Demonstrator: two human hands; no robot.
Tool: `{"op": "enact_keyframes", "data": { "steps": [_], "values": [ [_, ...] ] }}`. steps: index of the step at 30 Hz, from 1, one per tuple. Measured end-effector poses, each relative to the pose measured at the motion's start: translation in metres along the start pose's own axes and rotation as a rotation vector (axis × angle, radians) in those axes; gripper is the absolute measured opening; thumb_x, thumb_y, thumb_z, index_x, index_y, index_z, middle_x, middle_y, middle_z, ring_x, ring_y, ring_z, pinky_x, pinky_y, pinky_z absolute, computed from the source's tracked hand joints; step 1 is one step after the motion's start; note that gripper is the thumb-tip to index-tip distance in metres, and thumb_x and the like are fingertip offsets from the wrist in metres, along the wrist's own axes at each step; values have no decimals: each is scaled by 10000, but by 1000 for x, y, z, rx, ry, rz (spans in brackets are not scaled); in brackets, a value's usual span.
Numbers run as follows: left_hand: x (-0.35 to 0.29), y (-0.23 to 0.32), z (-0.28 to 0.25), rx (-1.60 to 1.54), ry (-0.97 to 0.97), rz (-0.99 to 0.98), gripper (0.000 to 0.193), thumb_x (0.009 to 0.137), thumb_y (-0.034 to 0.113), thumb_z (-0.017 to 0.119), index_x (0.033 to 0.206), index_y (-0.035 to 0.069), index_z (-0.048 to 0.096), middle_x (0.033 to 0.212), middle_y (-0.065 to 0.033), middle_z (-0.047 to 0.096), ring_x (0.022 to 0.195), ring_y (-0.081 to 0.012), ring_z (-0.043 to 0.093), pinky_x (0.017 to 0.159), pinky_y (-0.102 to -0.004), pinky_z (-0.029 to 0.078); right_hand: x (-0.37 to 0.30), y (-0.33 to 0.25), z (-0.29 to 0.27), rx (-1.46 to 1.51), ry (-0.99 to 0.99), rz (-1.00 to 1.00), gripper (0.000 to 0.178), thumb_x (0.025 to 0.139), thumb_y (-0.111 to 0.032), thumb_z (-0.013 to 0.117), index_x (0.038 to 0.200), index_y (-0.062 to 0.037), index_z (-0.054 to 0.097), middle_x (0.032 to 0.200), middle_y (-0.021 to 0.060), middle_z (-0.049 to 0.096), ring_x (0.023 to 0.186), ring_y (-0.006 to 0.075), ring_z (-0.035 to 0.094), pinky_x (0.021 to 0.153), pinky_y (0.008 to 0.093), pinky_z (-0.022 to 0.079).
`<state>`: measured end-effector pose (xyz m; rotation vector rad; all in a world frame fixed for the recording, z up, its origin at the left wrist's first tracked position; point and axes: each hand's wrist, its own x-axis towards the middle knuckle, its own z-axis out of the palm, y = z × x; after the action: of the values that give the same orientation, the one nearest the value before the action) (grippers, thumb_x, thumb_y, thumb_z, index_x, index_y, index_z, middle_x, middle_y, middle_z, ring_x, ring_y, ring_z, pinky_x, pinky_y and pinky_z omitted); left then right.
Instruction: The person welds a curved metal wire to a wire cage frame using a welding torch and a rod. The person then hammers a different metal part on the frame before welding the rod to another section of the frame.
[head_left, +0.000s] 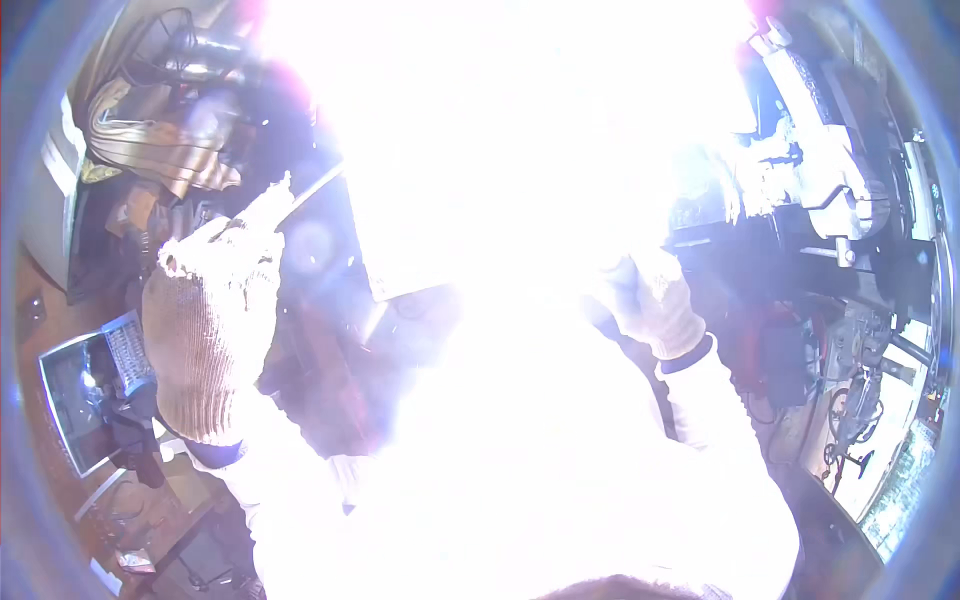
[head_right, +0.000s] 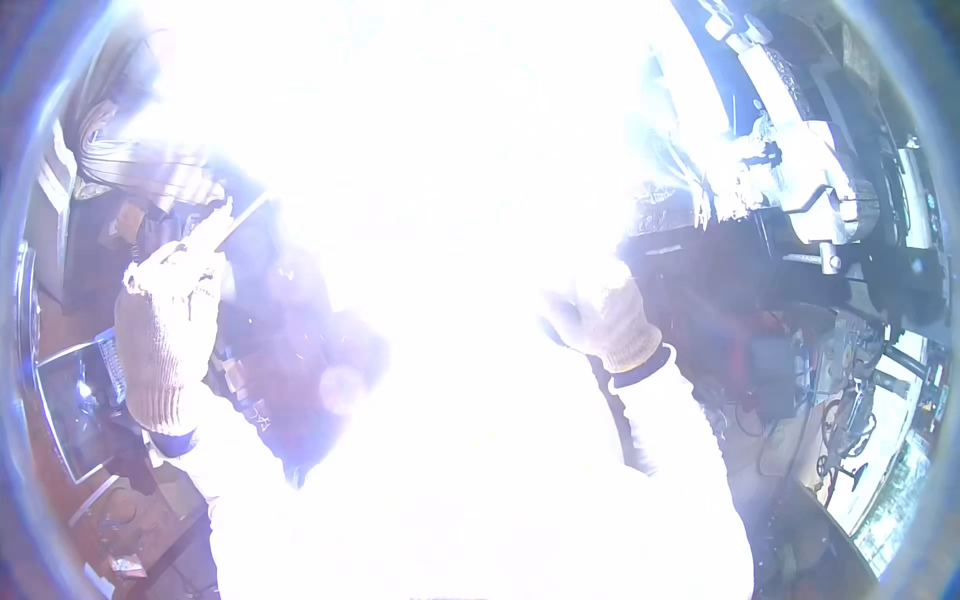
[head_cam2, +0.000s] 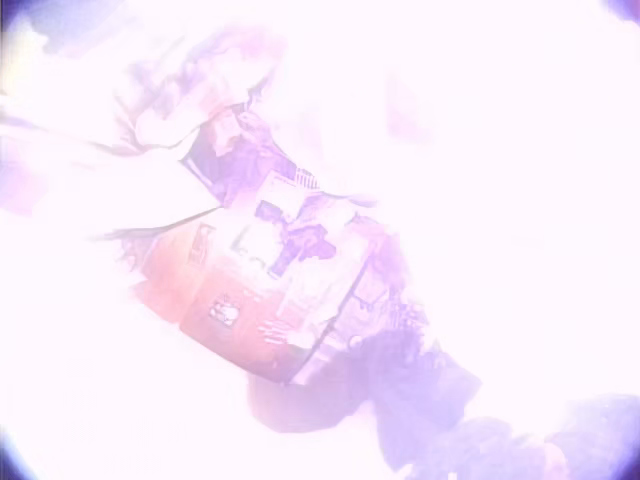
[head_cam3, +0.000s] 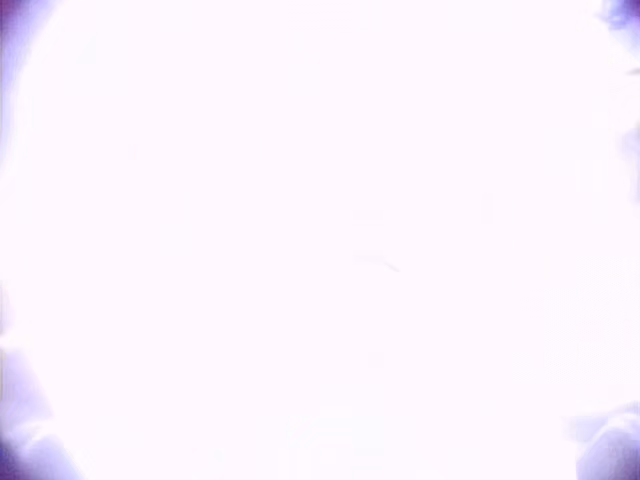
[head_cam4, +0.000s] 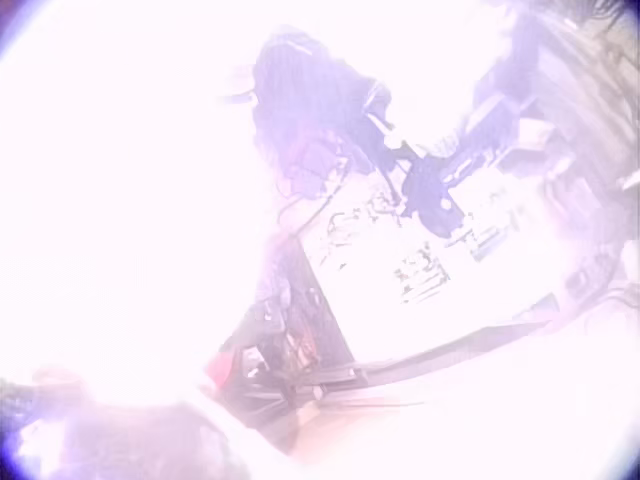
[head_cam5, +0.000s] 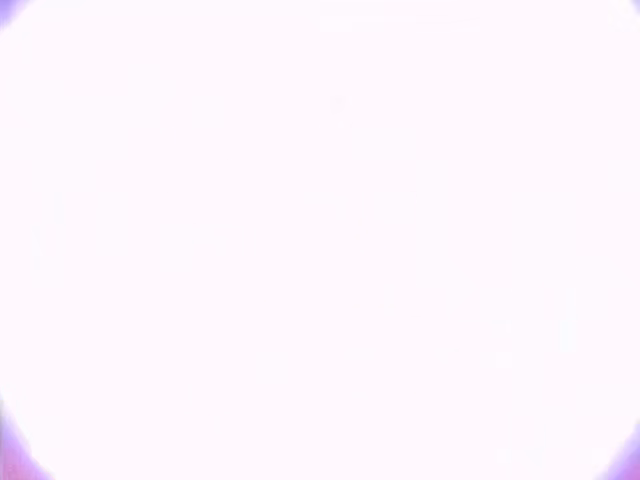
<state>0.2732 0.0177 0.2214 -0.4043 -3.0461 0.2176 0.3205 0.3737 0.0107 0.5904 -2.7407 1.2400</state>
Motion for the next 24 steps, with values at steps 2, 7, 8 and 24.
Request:
{"op": "enact_keyframes", "data": {
  "steps": [2, 7, 8, 24],
  "values": [
    [-8, -4, 14, 191, 236, 175, 287, 948, 225, 670, 1233, 198, 673, 973, -75, 695, 773, -291, 653, 721, -409, 519, -7, -8, -2, 325, 50, 214, 532, 924, -386, 709, 1291, -22, 585, 1018, 137, 739, 928, 281, 743, 812, 353, 584],
    [-5, -14, 19, 262, 285, 291, 271, 959, 215, 658, 1228, 197, 676, 975, -31, 705, 806, -244, 657, 777, -394, 524, -9, -3, 1, 411, 178, 102, 764, 884, -551, 706, 1334, 39, 523, 1031, 184, 735, 943, 339, 742, 776, 384, 593],
    [-5, -15, 21, 264, 288, 291, 271, 959, 215, 658, 1228, 197, 676, 975, -31, 705, 806, -244, 657, 777, -394, 524, -12, 1, 1, 411, 179, 99, 764, 884, -551, 706, 1334, 39, 523, 1031, 184, 735, 943, 339, 742, 776, 384, 593],
    [-7, -3, 9, 105, 85, 178, 303, 993, 137, 575, 1287, 123, 644, 1202, -66, 702, 954, -294, 689, 806, -379, 559, -29, 2, -4, 230, 145, 226, 766, 886, -576, 686, 1327, 34, 549, 1071, 211, 714, 986, 371, 720, 846, 411, 564]
  ]
}}
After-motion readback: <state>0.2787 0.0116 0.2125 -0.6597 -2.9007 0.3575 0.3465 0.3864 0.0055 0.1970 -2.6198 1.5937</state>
